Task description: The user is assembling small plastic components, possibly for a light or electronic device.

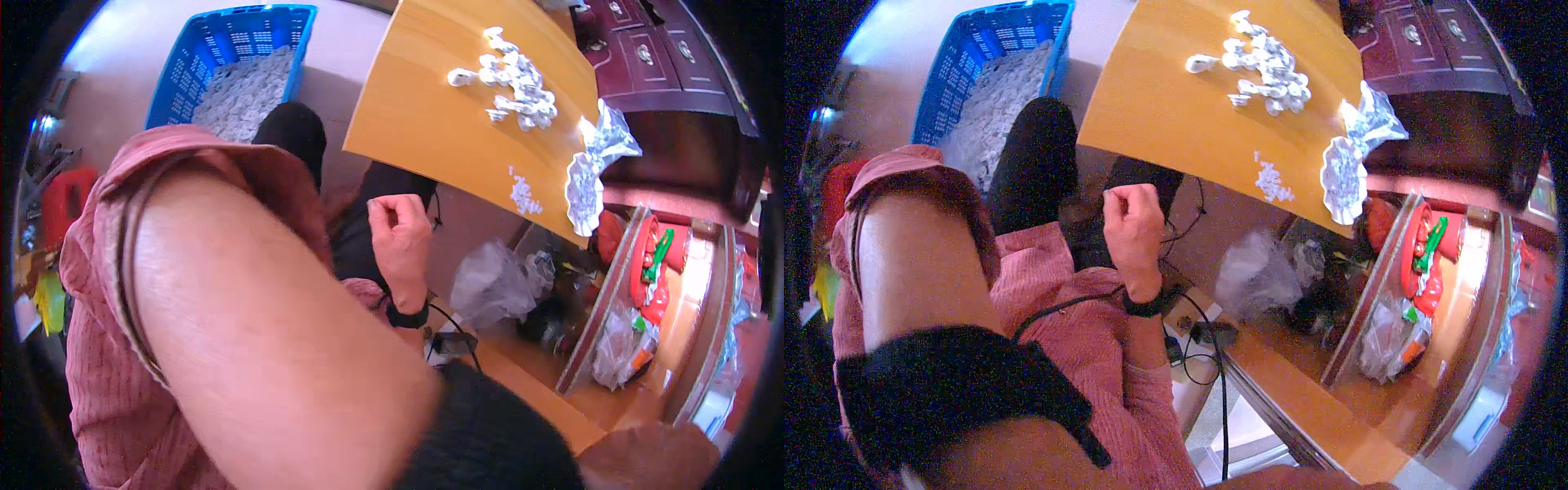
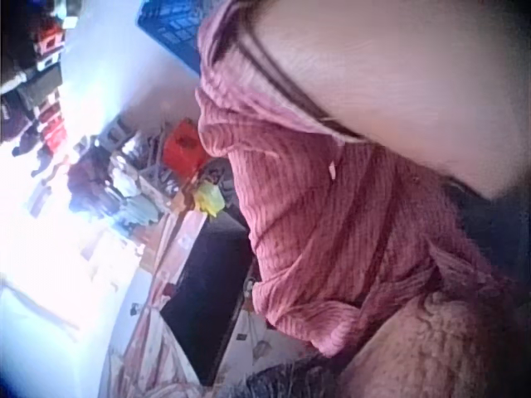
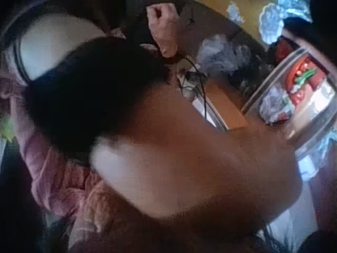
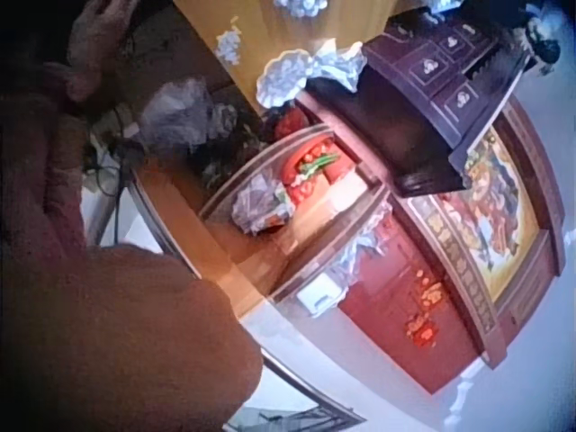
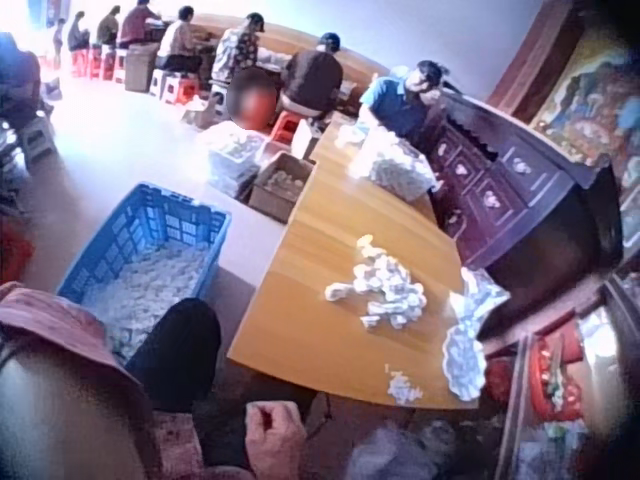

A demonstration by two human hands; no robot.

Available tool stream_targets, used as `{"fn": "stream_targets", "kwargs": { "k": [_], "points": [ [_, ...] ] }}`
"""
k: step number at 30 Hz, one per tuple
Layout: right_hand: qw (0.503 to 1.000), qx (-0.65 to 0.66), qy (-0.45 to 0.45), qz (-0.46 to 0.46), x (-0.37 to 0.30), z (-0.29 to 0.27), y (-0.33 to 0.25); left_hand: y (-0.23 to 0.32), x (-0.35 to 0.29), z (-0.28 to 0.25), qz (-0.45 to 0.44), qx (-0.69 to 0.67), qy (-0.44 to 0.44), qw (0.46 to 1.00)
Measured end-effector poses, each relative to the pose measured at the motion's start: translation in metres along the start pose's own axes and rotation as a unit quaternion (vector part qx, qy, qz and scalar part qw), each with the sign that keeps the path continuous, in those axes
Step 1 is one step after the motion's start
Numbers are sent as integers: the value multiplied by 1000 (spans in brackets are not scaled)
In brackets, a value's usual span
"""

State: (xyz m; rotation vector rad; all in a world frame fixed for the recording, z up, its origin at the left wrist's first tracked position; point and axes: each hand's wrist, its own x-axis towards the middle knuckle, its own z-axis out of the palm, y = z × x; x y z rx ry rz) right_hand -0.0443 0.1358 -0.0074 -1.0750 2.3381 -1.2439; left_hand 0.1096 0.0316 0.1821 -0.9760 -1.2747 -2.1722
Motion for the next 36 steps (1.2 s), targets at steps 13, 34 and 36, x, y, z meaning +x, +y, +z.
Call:
{"fn": "stream_targets", "kwargs": {
  "k": [13,34,36],
  "points": [
    [998,51,27,1,-3,7,18,-37,31,-9,45,-115,-96,988],
    [999,31,38,-20,-7,2,22,-38,52,-19,25,-177,-178,968],
    [999,31,33,-7,-10,5,24,-38,55,-18,29,-180,-186,966]
  ]
}}
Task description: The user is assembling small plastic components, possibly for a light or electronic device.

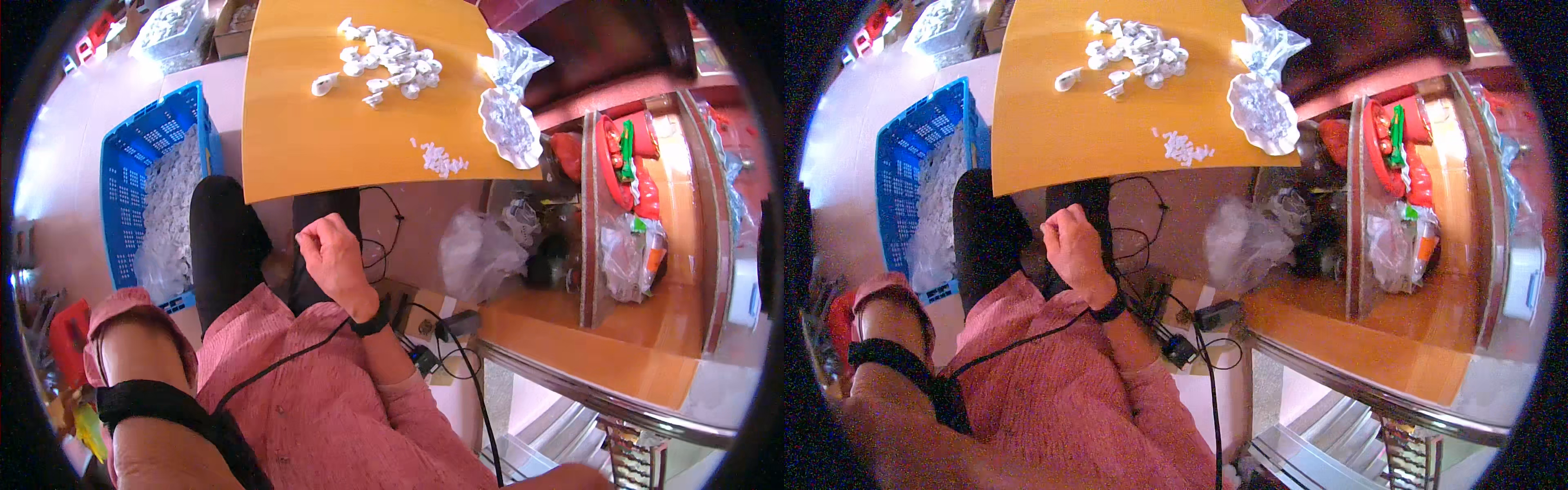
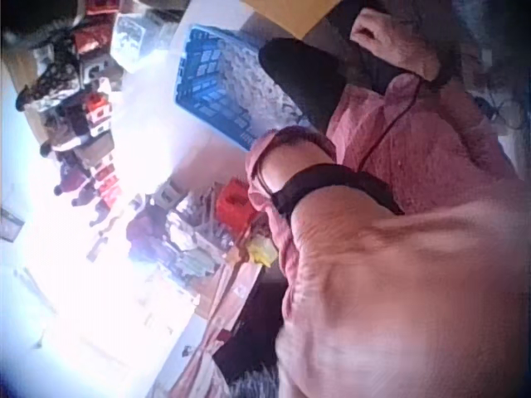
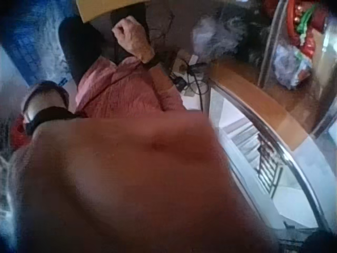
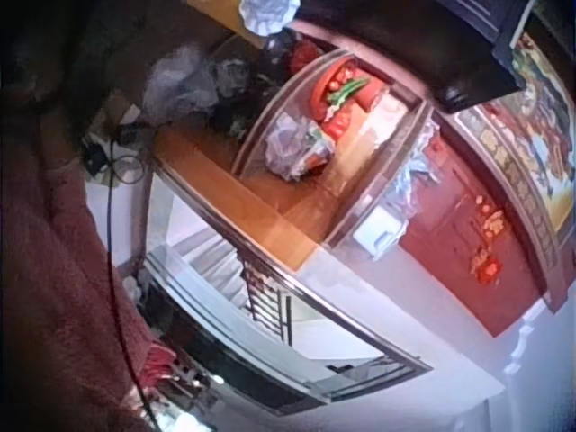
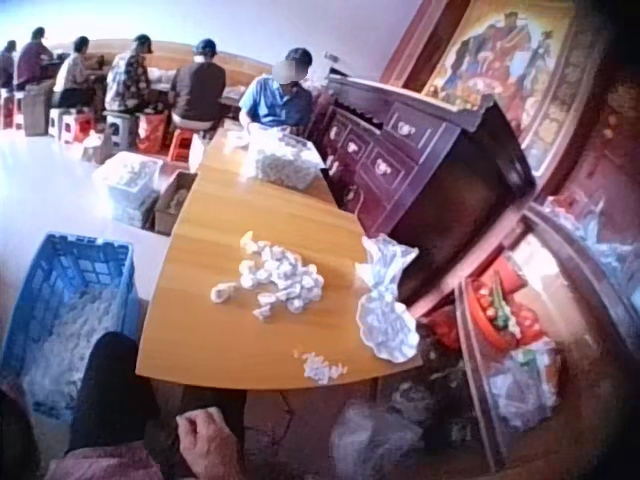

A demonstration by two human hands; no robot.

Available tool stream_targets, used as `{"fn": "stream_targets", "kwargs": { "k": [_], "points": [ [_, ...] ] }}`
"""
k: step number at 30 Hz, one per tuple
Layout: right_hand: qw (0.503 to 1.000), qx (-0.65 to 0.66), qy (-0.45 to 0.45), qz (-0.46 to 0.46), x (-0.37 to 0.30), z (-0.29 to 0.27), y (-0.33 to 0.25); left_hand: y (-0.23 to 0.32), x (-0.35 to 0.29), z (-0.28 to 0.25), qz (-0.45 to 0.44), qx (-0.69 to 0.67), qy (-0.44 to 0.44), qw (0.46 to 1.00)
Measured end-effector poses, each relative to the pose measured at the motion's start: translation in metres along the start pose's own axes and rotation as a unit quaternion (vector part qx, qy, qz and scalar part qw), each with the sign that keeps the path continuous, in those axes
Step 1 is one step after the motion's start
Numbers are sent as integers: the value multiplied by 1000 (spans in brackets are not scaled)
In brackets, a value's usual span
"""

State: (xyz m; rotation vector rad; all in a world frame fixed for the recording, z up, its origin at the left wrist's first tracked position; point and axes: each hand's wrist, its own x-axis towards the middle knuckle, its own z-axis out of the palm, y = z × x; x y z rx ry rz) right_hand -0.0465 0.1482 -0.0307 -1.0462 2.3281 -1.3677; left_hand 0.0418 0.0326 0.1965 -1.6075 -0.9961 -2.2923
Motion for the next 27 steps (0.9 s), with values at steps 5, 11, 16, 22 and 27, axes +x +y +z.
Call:
{"fn": "stream_targets", "kwargs": {
  "k": [5,11,16,22,27],
  "points": [
    [1000,4,1,6,1,1,5,-3,11,-6,5,-24,-31,999],
    [1000,10,6,-29,-2,-23,-17,-7,14,-5,2,-47,-37,998],
    [986,98,60,-120,-3,-95,-95,6,2,5,-7,-32,-7,999],
    [935,90,273,-207,-10,-160,-153,23,-9,22,-32,-19,36,999],
    [921,158,235,-268,0,-183,-176,27,-18,29,-37,-28,61,997]
  ]
}}
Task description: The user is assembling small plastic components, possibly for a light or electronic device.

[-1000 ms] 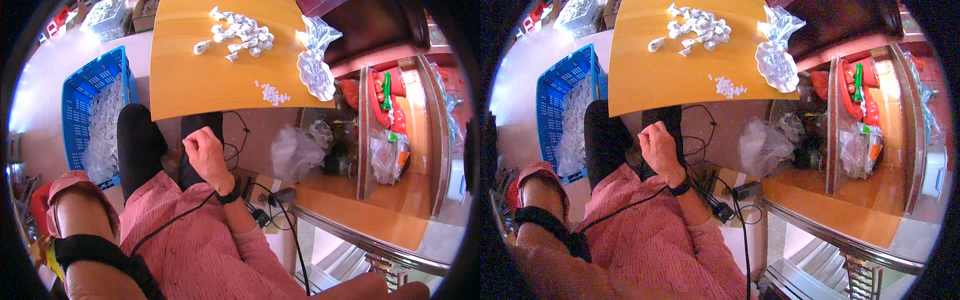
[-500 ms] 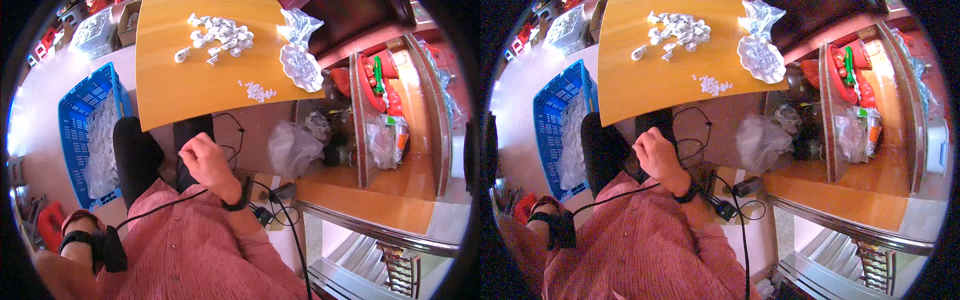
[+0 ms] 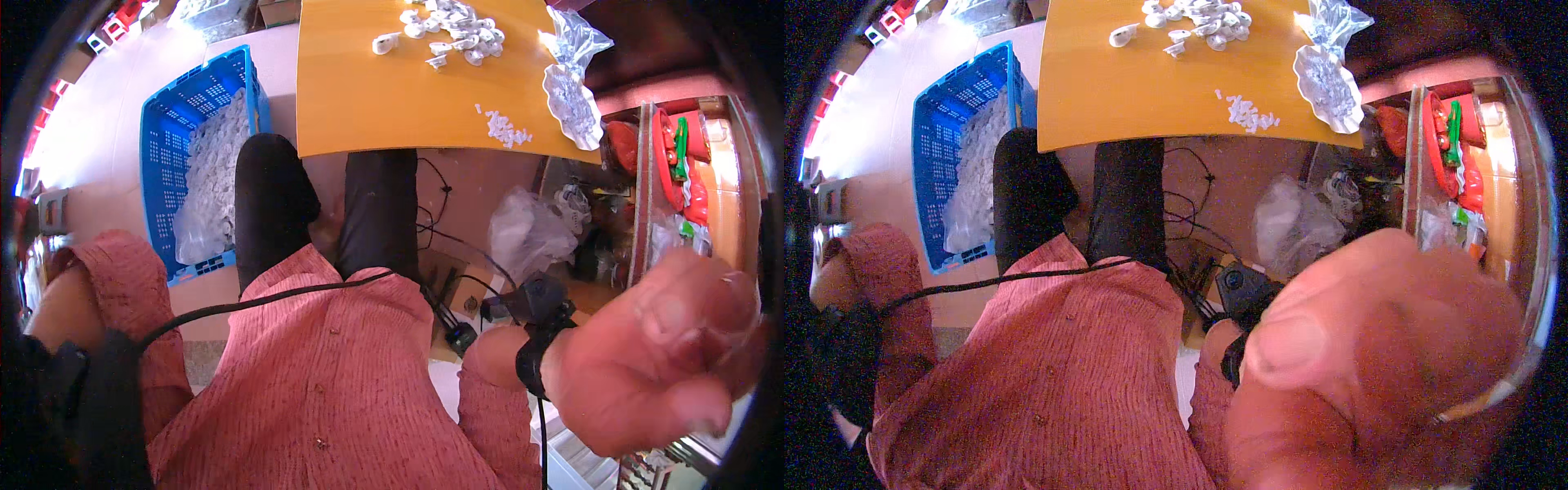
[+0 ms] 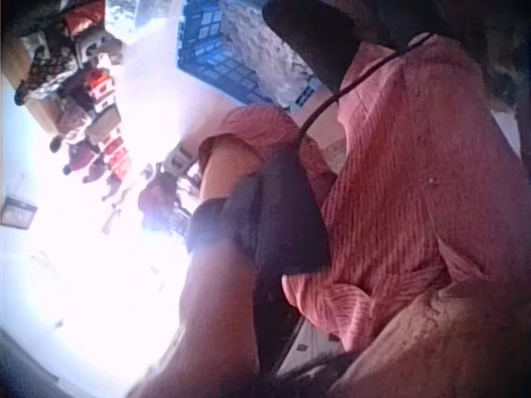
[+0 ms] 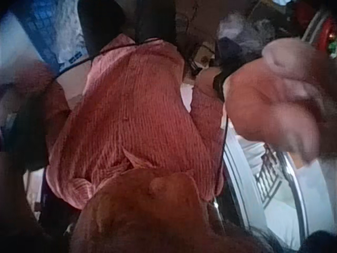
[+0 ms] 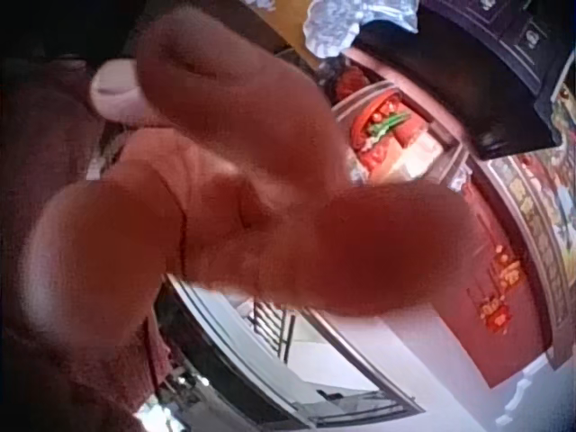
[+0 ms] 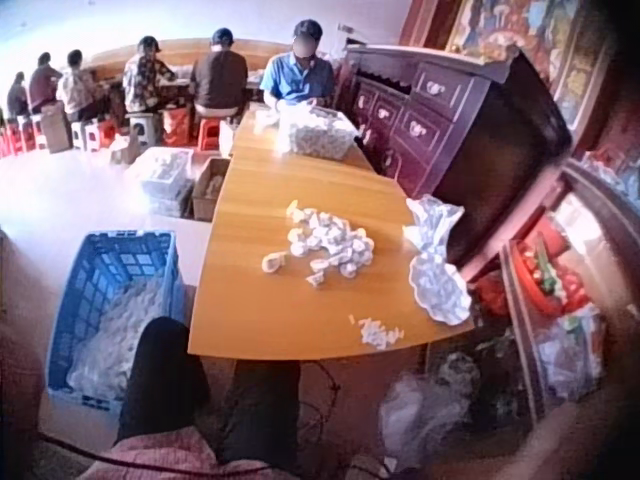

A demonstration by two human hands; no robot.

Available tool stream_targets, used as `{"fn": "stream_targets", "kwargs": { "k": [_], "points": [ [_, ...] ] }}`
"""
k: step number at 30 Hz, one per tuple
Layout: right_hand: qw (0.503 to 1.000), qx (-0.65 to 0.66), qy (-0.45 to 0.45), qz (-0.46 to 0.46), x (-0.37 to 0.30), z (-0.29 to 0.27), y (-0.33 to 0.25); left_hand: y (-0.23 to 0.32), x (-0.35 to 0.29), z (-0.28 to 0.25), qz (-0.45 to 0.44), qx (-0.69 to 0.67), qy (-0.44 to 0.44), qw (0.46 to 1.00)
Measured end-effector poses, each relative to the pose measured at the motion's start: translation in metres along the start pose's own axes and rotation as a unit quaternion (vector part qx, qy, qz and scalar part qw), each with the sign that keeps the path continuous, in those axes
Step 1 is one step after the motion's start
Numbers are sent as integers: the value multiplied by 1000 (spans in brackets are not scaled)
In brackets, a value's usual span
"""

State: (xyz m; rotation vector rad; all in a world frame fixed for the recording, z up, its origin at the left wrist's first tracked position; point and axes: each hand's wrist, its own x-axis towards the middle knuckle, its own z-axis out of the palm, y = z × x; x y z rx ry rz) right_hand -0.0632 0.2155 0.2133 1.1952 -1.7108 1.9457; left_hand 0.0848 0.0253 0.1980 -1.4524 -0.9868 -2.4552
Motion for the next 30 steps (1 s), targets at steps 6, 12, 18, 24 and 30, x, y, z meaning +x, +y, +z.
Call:
{"fn": "stream_targets", "kwargs": {
  "k": [6,12,18,24,30],
  "points": [
    [992,119,11,-36,21,-1,-14,2,1,-7,-3,-6,-8,1000],
    [990,132,-52,-4,31,-47,-18,0,17,-33,-12,-19,-66,998],
    [992,71,22,-97,11,-135,-44,24,41,-65,-35,-23,-148,988],
    [986,68,-10,-150,32,-102,-24,10,39,-47,13,36,-142,989],
    [980,12,16,-196,44,-74,-24,20,38,-48,32,29,-166,985]
  ]
}}
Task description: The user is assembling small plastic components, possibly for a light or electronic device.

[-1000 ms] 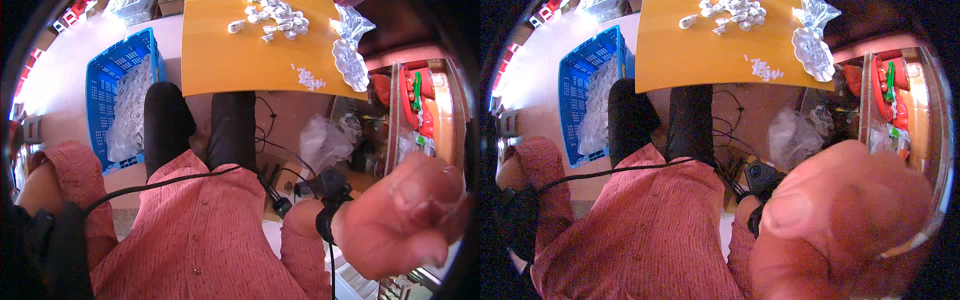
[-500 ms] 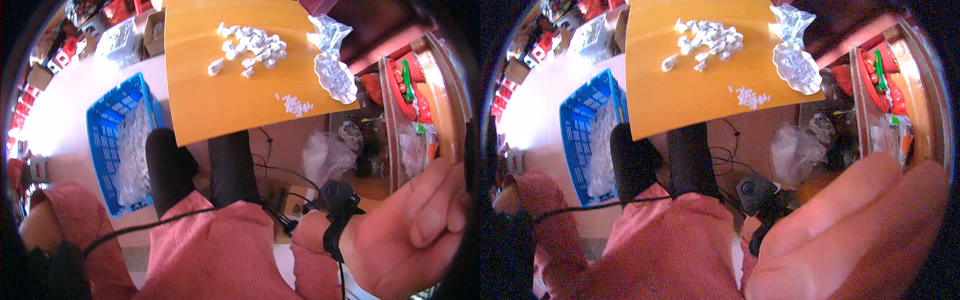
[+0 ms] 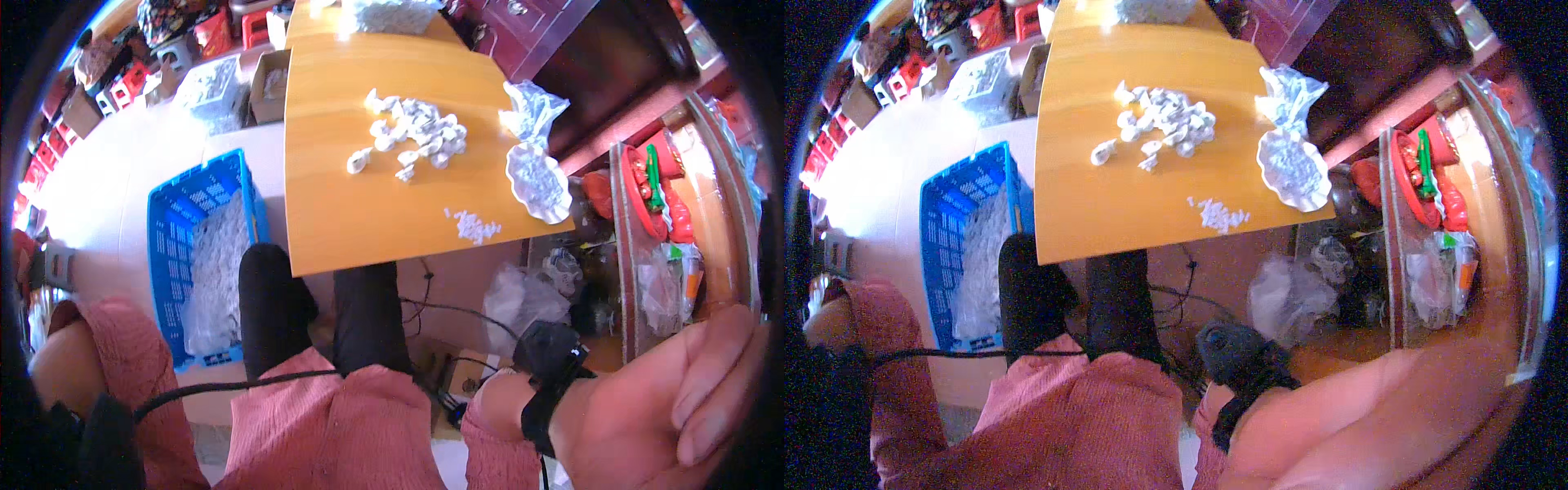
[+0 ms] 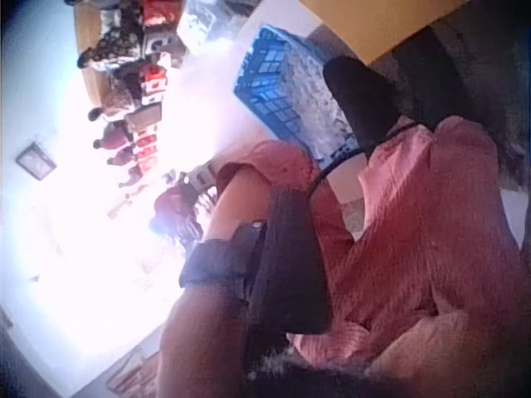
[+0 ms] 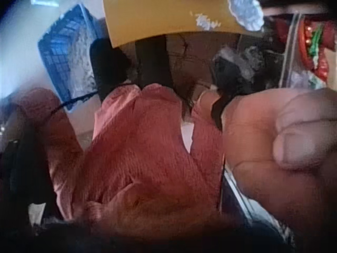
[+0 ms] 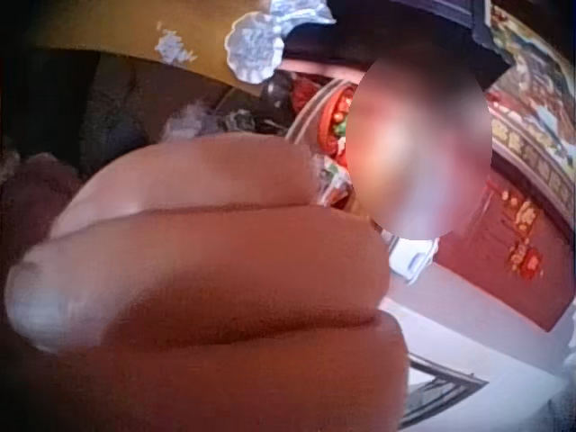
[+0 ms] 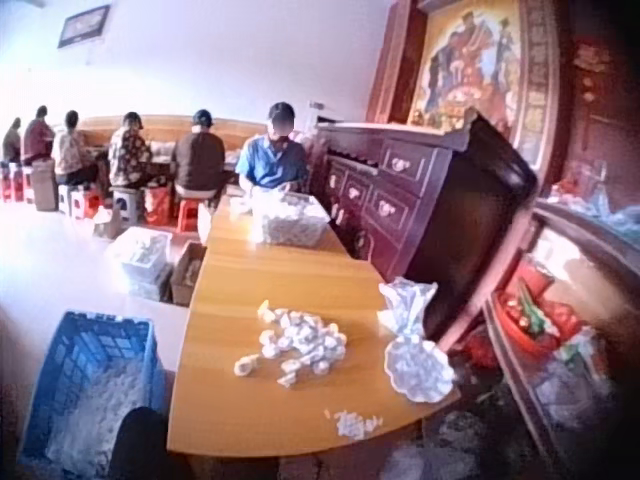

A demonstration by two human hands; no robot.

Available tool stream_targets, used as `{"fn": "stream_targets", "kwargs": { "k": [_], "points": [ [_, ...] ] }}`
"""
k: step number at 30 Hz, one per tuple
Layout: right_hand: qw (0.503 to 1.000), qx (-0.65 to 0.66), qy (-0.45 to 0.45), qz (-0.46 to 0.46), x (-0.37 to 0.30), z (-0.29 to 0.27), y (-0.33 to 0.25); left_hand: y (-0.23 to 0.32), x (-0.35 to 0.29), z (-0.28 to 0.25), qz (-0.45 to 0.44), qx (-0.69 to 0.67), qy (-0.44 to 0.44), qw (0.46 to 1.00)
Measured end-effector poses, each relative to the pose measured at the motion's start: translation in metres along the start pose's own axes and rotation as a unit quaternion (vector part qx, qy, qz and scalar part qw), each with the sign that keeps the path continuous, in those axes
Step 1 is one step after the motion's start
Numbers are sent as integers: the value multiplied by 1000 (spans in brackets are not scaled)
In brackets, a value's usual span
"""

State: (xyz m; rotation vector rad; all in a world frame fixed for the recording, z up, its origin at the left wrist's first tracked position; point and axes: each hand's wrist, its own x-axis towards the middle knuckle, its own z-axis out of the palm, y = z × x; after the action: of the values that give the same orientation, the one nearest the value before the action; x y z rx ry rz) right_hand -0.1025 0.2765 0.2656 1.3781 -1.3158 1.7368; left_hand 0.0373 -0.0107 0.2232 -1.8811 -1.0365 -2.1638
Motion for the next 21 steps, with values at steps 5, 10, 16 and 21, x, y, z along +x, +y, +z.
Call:
{"fn": "stream_targets", "kwargs": {
  "k": [5,10,16,21],
  "points": [
    [998,-50,0,-32,4,16,4,-17,5,5,28,-6,-9,1000],
    [993,-98,35,-63,1,10,-1,-6,8,4,23,-19,-27,999],
    [986,-128,52,-90,6,13,11,7,0,10,31,-8,-24,999],
    [982,-145,63,-103,1,37,17,25,-7,19,37,5,-9,999]
  ]
}}
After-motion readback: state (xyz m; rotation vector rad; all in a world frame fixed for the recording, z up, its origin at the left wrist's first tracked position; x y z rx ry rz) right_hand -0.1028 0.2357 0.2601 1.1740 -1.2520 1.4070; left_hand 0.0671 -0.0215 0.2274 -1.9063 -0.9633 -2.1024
